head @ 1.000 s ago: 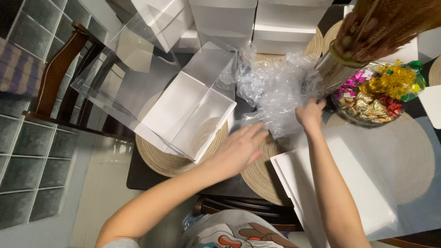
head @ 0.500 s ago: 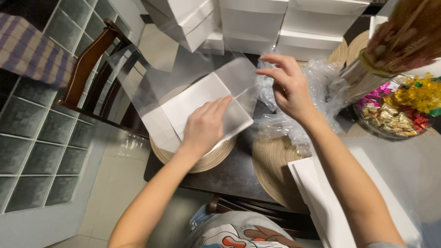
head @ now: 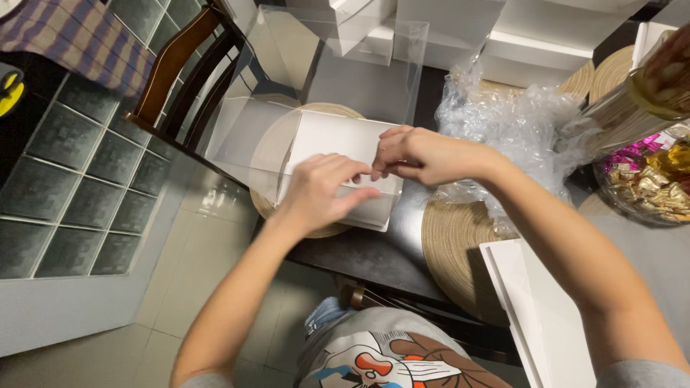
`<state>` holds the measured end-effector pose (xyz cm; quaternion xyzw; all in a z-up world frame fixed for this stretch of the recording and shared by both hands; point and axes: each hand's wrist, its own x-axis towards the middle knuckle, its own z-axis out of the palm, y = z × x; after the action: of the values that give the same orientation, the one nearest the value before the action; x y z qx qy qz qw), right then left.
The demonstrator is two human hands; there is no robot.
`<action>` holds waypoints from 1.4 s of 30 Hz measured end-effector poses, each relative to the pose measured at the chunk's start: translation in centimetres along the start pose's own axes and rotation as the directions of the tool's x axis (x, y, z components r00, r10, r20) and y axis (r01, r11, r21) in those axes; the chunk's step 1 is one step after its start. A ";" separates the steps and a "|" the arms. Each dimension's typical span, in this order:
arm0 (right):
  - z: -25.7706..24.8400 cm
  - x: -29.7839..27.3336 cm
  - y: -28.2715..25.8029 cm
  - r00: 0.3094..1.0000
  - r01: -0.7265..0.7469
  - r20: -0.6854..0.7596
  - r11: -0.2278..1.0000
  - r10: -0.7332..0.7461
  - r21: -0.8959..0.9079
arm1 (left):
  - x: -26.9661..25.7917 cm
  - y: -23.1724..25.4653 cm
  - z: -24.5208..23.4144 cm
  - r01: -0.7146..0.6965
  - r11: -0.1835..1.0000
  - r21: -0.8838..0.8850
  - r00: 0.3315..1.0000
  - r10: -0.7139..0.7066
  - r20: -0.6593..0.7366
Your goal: The person removes a white cardboard box from a clear plastic bag, folds the box into shape, and stacks it with other assembled boxes on the table. The process is repeated for multiple boxes.
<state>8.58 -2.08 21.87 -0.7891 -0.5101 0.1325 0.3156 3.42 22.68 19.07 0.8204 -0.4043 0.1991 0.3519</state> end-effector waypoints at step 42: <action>3.1 -1.5 -3.7 0.879 -0.211 -0.321 0.891 0.353 0.403 | 4.0 -3.4 -2.5 0.485 0.772 -0.411 0.788 -0.181 0.589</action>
<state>3.53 -1.24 21.67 -0.7960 -0.2826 0.1100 0.5238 8.44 23.86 21.73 0.7688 -0.3641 -0.2199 0.4775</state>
